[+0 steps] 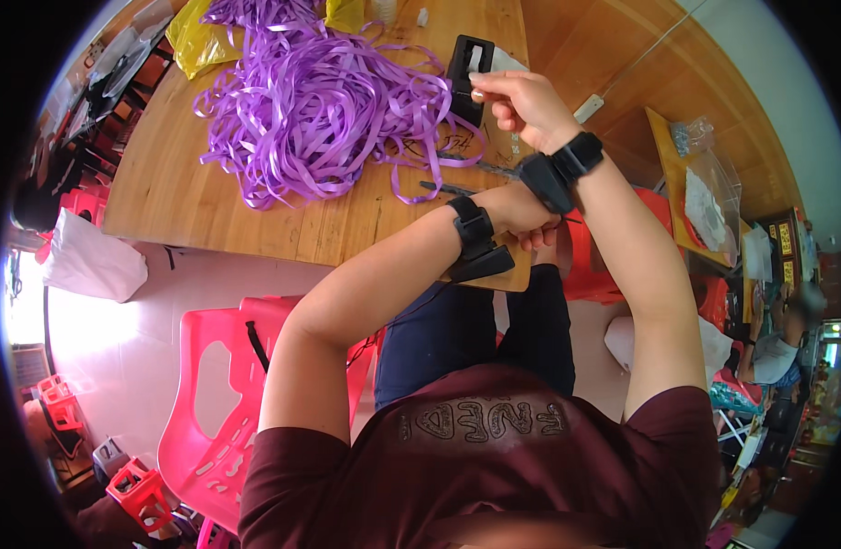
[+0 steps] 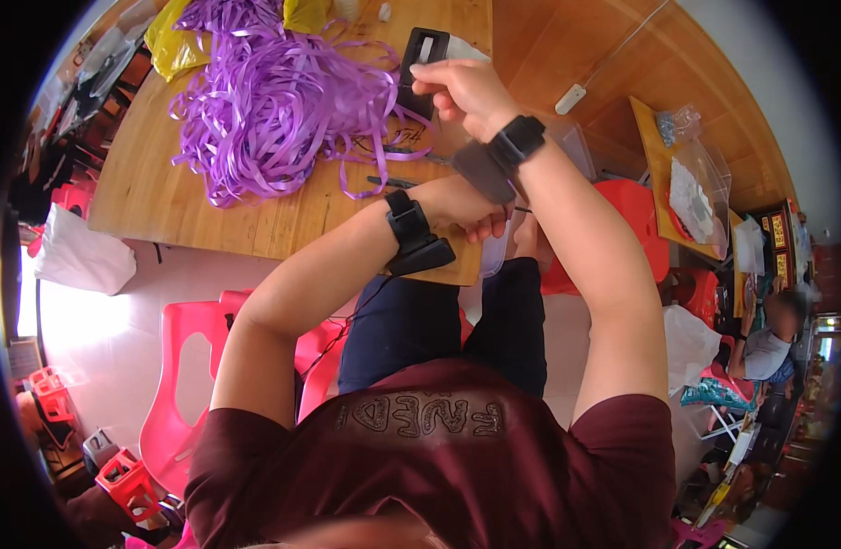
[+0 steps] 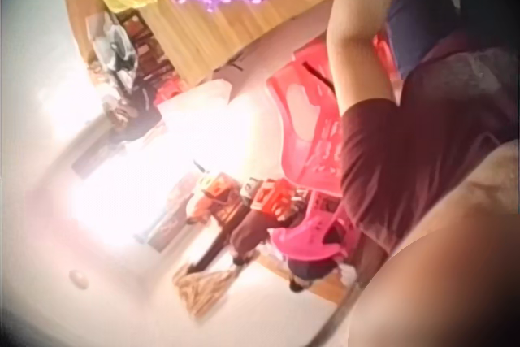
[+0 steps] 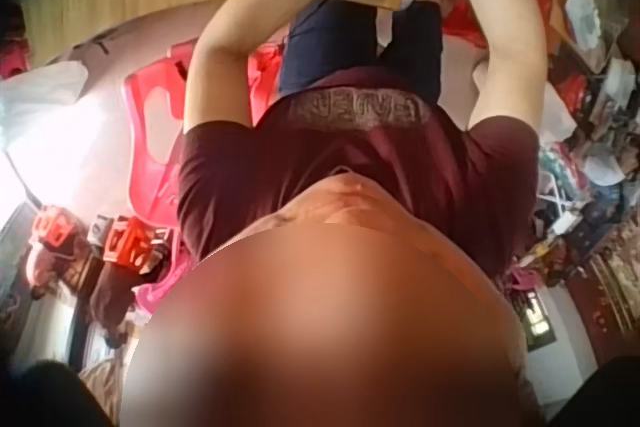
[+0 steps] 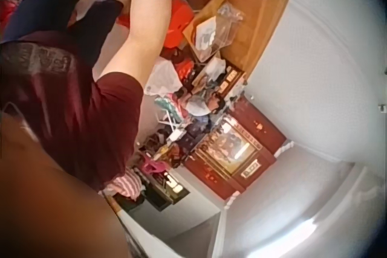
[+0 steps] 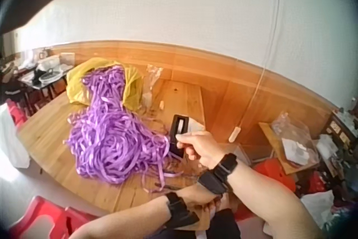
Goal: Measure and cut or sort purple ribbons against a ruler on a wooden table.
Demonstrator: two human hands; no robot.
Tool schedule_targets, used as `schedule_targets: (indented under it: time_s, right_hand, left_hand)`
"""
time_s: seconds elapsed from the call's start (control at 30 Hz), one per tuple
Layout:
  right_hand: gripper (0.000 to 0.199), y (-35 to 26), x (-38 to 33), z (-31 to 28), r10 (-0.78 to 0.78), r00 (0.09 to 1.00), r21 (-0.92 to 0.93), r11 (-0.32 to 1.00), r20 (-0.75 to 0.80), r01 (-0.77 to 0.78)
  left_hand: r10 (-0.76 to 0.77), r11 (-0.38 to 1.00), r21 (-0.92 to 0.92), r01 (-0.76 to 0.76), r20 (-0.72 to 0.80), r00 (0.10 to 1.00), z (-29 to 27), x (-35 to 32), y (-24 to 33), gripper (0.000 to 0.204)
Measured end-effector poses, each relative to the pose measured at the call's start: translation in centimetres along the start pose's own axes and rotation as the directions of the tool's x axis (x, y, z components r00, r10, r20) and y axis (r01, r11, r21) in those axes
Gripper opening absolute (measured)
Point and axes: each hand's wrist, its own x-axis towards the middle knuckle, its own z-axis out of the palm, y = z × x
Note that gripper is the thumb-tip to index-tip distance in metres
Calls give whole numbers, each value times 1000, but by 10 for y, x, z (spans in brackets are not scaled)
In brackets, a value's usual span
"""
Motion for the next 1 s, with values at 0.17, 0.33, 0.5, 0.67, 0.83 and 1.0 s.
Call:
schedule_targets:
  time_s: [0.17,0.33,0.5,0.67,0.83,1.0]
  right_hand:
    - [17,22,-4,-3,248,964,95,962,100,-257]
    - [20,24,7,-11,258,962,-37,966,92,-256]
    - [20,24,-10,-26,370,923,-327,889,104,-320]
    - [21,0,-60,-89,151,970,-527,849,188,-30]
    - [21,12,-87,-122,99,950,-786,590,297,185]
    - [23,21,-83,-125,61,926,-857,404,374,319]
  left_hand:
    - [75,996,-58,-74,21,997,3,-7,-1,19]
    - [54,998,15,-54,-1,999,4,-3,3,26]
    - [-63,978,200,57,25,998,1,4,-1,27]
    - [-75,978,197,71,13,997,2,-6,11,24]
    - [-69,977,203,63,22,997,4,-9,17,22]
    - [-60,988,140,59,1,998,6,-10,16,19]
